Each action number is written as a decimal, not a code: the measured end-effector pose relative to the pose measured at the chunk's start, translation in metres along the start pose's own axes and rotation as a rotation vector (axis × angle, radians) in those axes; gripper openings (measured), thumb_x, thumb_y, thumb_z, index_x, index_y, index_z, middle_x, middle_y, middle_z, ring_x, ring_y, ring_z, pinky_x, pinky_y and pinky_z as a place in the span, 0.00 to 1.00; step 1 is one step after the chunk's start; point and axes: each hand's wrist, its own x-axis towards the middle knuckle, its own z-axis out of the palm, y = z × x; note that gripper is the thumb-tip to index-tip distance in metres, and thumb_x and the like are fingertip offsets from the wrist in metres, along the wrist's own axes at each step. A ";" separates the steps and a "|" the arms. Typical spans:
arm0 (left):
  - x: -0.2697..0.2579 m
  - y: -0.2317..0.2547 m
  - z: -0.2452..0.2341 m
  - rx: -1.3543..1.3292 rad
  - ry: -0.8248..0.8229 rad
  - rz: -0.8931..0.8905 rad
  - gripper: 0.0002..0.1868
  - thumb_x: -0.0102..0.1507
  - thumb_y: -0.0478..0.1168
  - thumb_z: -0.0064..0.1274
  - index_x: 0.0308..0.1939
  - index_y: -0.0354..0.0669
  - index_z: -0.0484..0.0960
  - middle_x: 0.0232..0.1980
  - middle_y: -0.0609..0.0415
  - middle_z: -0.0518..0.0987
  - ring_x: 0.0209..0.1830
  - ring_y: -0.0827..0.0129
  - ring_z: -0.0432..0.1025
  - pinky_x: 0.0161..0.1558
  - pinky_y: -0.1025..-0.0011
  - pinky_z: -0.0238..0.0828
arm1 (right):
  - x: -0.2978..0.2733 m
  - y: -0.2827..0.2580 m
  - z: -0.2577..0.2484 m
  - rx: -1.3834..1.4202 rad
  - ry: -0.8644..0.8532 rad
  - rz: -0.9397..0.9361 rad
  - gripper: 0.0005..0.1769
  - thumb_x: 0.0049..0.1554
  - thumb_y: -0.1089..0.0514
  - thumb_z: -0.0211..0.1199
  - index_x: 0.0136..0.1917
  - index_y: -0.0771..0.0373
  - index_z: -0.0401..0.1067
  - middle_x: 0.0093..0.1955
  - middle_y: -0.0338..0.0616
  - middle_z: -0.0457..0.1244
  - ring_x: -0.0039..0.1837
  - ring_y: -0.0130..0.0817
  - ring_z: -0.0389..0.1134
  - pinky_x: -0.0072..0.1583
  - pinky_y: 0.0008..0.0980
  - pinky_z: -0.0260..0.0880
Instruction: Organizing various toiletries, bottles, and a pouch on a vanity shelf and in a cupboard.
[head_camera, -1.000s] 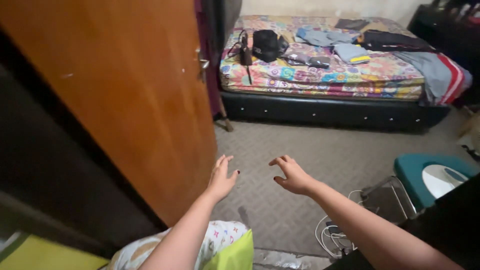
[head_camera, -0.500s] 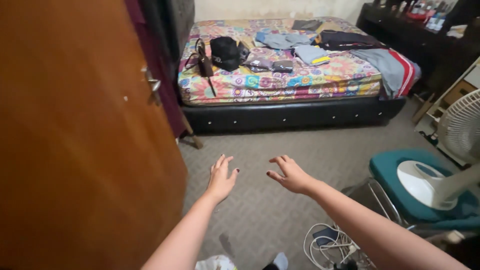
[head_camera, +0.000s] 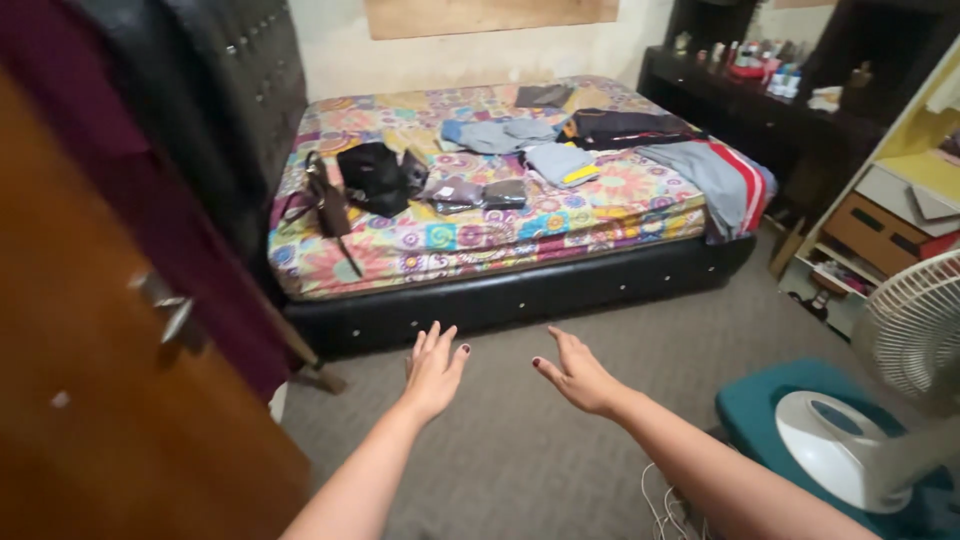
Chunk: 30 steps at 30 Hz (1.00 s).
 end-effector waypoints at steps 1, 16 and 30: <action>0.017 0.006 0.001 -0.001 -0.010 0.010 0.32 0.68 0.57 0.44 0.74 0.50 0.67 0.82 0.45 0.52 0.83 0.46 0.41 0.76 0.44 0.40 | 0.012 0.008 -0.005 0.000 0.009 0.012 0.43 0.63 0.40 0.56 0.78 0.71 0.48 0.77 0.66 0.50 0.79 0.58 0.50 0.75 0.46 0.51; 0.174 0.108 0.117 -0.021 -0.238 0.132 0.34 0.67 0.59 0.44 0.75 0.52 0.64 0.84 0.49 0.49 0.84 0.49 0.38 0.76 0.37 0.34 | 0.051 0.133 -0.096 -0.058 0.157 0.207 0.43 0.63 0.41 0.56 0.77 0.71 0.48 0.77 0.66 0.50 0.79 0.59 0.49 0.76 0.46 0.50; 0.383 0.194 0.204 -0.061 -0.393 0.387 0.34 0.67 0.56 0.45 0.75 0.50 0.63 0.83 0.46 0.49 0.85 0.49 0.38 0.75 0.36 0.34 | 0.149 0.233 -0.184 -0.135 0.315 0.389 0.39 0.63 0.40 0.54 0.76 0.68 0.53 0.77 0.64 0.50 0.79 0.60 0.50 0.75 0.46 0.52</action>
